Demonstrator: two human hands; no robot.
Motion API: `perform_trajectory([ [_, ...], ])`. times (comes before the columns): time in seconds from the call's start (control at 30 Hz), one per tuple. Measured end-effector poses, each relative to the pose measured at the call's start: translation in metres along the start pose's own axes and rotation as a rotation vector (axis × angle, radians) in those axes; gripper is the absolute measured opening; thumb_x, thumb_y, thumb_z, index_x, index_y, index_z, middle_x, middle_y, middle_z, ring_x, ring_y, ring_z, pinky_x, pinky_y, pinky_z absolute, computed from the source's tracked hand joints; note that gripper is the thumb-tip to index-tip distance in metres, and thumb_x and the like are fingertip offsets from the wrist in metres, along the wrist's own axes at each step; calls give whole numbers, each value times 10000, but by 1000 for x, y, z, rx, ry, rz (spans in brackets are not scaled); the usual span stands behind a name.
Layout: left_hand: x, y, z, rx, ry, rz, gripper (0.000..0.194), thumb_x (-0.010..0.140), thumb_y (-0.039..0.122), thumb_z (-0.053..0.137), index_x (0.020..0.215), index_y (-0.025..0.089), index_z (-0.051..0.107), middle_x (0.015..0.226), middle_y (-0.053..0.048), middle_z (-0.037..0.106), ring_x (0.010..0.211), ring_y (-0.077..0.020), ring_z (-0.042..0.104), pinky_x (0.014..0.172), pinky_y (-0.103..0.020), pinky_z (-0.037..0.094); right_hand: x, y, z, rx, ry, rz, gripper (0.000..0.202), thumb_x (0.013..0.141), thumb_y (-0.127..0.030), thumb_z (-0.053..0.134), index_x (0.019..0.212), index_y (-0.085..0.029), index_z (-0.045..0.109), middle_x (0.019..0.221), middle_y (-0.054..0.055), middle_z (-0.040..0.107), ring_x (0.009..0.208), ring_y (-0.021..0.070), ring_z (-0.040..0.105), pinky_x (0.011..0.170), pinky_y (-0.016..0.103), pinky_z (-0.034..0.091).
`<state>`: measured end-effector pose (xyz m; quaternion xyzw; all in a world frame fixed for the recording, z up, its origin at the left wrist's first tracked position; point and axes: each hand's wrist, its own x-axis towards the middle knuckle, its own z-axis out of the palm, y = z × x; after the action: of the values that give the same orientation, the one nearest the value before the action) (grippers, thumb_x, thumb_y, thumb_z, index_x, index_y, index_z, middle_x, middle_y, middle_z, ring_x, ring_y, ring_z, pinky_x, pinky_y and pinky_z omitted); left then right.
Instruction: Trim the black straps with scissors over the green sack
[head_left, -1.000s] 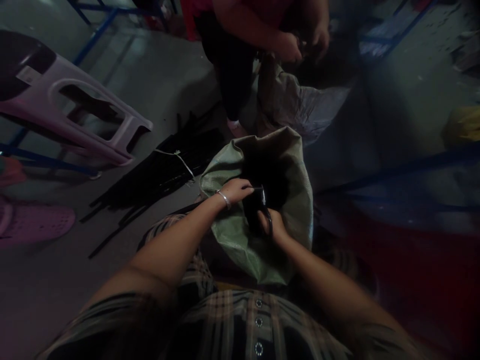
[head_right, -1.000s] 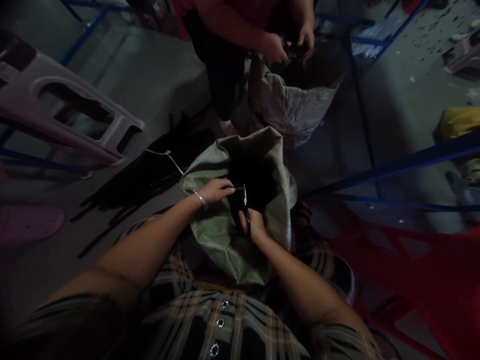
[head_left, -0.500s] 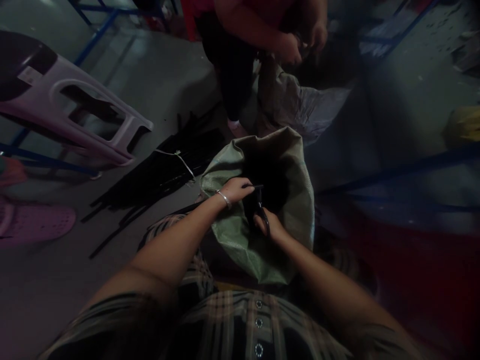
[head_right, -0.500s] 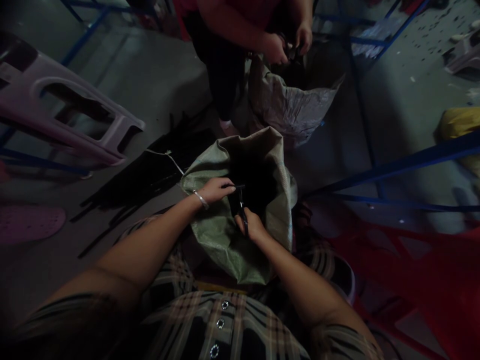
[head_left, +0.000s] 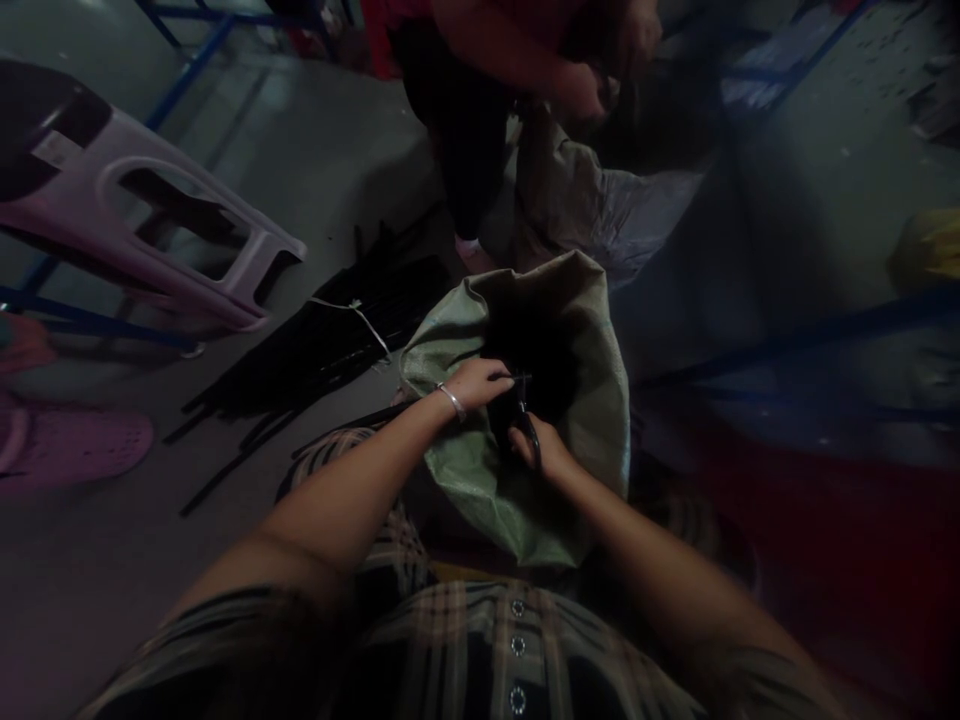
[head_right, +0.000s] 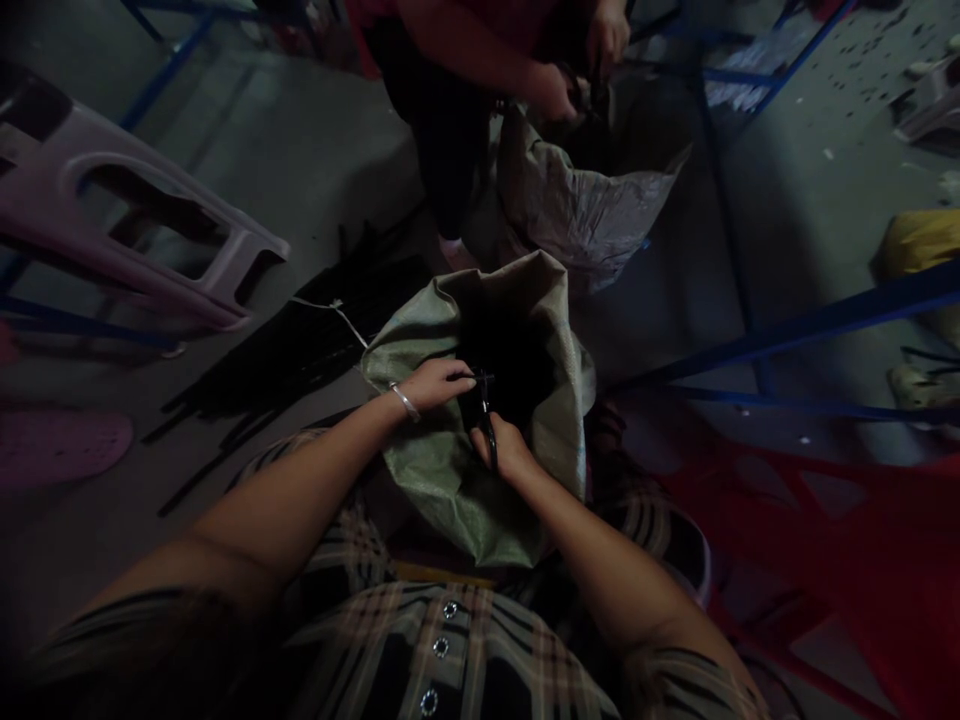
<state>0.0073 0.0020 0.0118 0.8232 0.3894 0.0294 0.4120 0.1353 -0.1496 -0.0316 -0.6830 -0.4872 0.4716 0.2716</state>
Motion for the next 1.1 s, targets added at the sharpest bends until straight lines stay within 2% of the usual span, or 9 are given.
perform_trajectory([
  [0.2,-1,1,1,30,-32,20,248,793,335,530,888,182,701,793,-5,678,735,-139,583,646,-227,403,-1,3,0,2,5,-2,200,804,-380,507,810,-182,534,708,32,625,622,150,575,577,246,424],
  [0.43,0,-2,-1,22,-19,4,275,801,364,527,912,190,707,830,-10,689,755,-144,593,687,-233,424,-4,-1,0,92,66,22,259,800,-391,491,634,-193,486,556,-1,531,488,119,489,472,232,370],
  [0.63,0,-8,-8,4,-22,-3,287,794,354,541,935,173,713,829,-23,690,767,-149,598,689,-236,433,-2,-3,2,156,122,111,315,778,-453,506,601,-193,479,514,-12,491,439,109,451,427,230,334],
  [1.1,-13,-15,-12,32,-12,-9,293,806,357,512,915,175,715,766,-14,675,730,-142,577,690,-233,431,-8,-7,12,161,129,99,335,749,-461,532,565,-186,480,487,-11,492,438,100,428,423,221,317],
])
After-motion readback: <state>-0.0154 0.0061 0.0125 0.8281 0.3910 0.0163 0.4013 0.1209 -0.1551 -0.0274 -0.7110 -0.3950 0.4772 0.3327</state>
